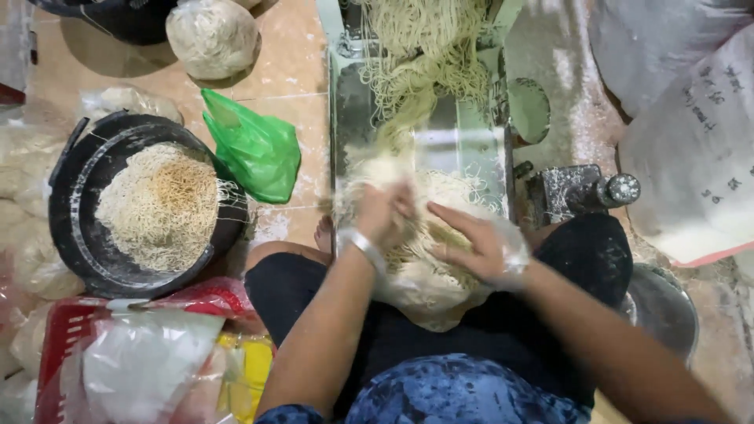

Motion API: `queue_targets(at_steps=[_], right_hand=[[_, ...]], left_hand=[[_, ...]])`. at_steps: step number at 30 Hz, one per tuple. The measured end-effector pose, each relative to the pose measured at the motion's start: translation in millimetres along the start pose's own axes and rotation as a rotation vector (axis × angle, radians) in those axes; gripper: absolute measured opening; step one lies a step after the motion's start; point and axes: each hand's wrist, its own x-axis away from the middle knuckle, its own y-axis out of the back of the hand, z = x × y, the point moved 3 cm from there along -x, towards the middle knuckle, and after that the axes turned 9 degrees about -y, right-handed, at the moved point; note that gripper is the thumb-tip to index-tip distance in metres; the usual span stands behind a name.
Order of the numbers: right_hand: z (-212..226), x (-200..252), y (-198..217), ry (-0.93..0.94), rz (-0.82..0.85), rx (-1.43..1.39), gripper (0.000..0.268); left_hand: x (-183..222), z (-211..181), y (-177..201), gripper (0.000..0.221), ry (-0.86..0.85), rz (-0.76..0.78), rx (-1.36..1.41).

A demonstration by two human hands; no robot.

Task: The person feeds a sheet of dough into a noodle-cutting machine, collects the resulting noodles by hand, and places them into plastic bags.

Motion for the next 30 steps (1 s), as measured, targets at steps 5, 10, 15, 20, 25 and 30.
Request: queue_targets(at_steps=[5,10,15,20,25,30], right_hand=[[4,-69,-3,-0.133,0.086,-1.892,0.041],[-41,-94,15,-0.140,-0.029,-1.993,0.010],[24,-59,-30,-0.323,-0.163,-1.383,0.021],[-57,15,-100,0.045,-0.126,0.281,0.071],[-16,25,-21,-0.005,-0.092,0.001,0.060],[-32,-55,-18,-0.204,0.062,-1.482,0.068]], left_hand=[[58,27,3,0.058,-0.162,1.094,-0.831],[17,-30,62,0.065,-0.305,1.137,-1.417],[16,-41,9,0.124,-0.321,1.040,-1.196],[-23,29,1,0.058,0.099,0.473,0.279],[-28,8,-9,0.018,-0.031,0.070,-0.102],[66,-6,-47,0.041,-0.056,0.689,-1.270]])
